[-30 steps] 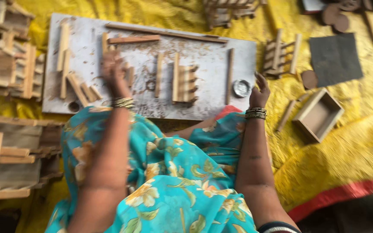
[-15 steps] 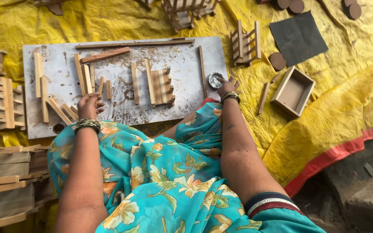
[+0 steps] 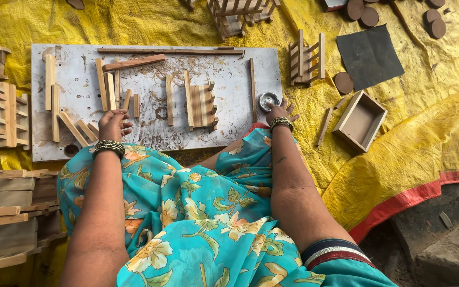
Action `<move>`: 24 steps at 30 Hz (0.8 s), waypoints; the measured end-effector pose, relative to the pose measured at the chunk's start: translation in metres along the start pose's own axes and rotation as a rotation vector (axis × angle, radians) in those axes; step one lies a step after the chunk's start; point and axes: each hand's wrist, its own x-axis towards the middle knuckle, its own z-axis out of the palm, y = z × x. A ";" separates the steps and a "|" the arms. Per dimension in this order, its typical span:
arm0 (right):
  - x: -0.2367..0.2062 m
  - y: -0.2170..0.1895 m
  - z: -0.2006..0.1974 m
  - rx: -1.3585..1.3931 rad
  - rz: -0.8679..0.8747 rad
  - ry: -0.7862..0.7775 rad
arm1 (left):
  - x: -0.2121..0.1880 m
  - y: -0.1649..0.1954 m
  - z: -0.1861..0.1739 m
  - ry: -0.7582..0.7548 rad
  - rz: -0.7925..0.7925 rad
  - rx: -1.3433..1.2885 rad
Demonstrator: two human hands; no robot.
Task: The person sits on the ground with a board across their lap, assembling small wooden furniture pieces. They pick up wooden sticks and parts, apply glue from a small metal bowl to the joints, and press the pieces into a partially built wooden frame, adding parts one at a time.
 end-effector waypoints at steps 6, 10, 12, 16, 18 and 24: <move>0.010 0.008 0.000 0.372 0.031 0.129 | -0.005 0.005 0.003 0.014 0.019 0.030; 0.019 0.014 -0.005 1.123 -0.261 0.151 | -0.006 0.010 0.005 0.015 0.018 0.002; 0.017 0.014 -0.007 1.520 -0.303 -0.010 | -0.006 0.011 0.008 0.009 0.024 0.004; -0.001 0.007 -0.004 1.768 -0.312 -0.220 | -0.008 0.016 0.014 0.012 0.045 0.018; -0.009 -0.002 -0.002 1.732 -0.362 -0.312 | -0.010 0.020 0.017 0.007 0.049 -0.005; -0.031 -0.026 0.016 1.168 -0.673 -0.209 | -0.021 0.027 0.022 -0.008 0.084 0.060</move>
